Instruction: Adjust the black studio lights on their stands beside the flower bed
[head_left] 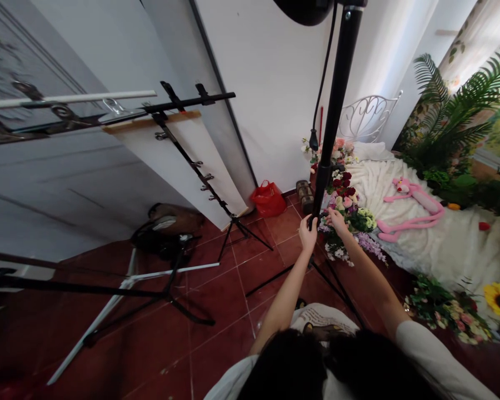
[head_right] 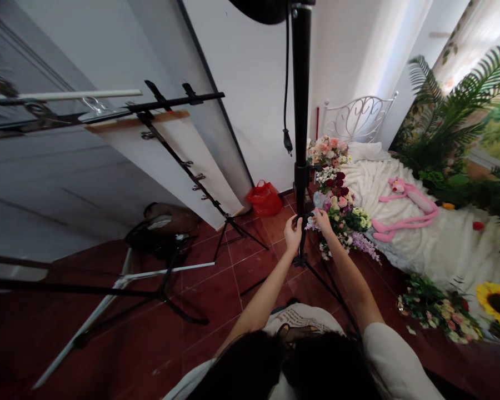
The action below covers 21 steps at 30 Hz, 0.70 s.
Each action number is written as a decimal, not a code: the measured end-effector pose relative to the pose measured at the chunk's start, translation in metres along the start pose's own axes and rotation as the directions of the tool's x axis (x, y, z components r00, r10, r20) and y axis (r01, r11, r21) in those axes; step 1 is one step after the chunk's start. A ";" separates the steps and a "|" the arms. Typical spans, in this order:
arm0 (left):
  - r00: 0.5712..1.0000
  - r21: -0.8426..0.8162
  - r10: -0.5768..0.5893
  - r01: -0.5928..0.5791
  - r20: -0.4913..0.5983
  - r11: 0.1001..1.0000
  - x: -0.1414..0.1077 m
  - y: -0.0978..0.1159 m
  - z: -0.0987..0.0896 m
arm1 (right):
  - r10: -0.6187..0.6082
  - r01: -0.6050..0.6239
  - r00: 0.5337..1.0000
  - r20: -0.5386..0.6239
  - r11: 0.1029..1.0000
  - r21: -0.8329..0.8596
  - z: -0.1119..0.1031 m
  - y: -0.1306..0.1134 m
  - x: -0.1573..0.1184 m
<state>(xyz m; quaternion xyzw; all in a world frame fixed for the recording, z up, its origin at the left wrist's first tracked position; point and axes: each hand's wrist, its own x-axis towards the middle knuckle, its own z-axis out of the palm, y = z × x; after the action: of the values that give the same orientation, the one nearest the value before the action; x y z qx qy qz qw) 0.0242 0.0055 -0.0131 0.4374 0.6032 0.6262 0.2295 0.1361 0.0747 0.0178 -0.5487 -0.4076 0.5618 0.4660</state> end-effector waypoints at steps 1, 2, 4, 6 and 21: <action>0.999 -0.006 -0.010 0.009 -0.043 1.000 -0.007 -0.002 -0.001 | 0.024 -0.026 0.999 0.029 0.998 0.061 -0.006 0.003 -0.010; 0.997 -0.008 -0.025 0.024 -0.078 1.000 -0.014 -0.005 -0.001 | 0.039 -0.044 0.998 0.045 0.993 0.114 -0.014 0.006 -0.020; 0.994 -0.005 -0.056 0.056 -0.090 0.998 -0.030 -0.011 -0.002 | 0.058 -0.065 0.998 0.039 0.980 0.190 -0.029 0.015 -0.041; 0.998 0.007 -0.068 0.068 -0.014 0.998 -0.045 -0.016 0.001 | 0.084 -0.088 0.996 0.025 0.965 0.246 -0.045 0.025 -0.063; 0.751 -0.090 0.085 -0.035 0.655 0.995 -0.149 0.024 0.093 | 0.317 0.017 0.824 -0.470 0.815 0.579 -0.154 0.107 -0.240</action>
<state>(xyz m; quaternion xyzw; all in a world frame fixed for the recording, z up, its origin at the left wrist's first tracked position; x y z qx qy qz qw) 0.1829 -0.0683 -0.0407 0.6402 0.4467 0.4608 0.4222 0.2727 -0.1916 -0.0393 -0.5560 -0.0279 0.5121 0.6541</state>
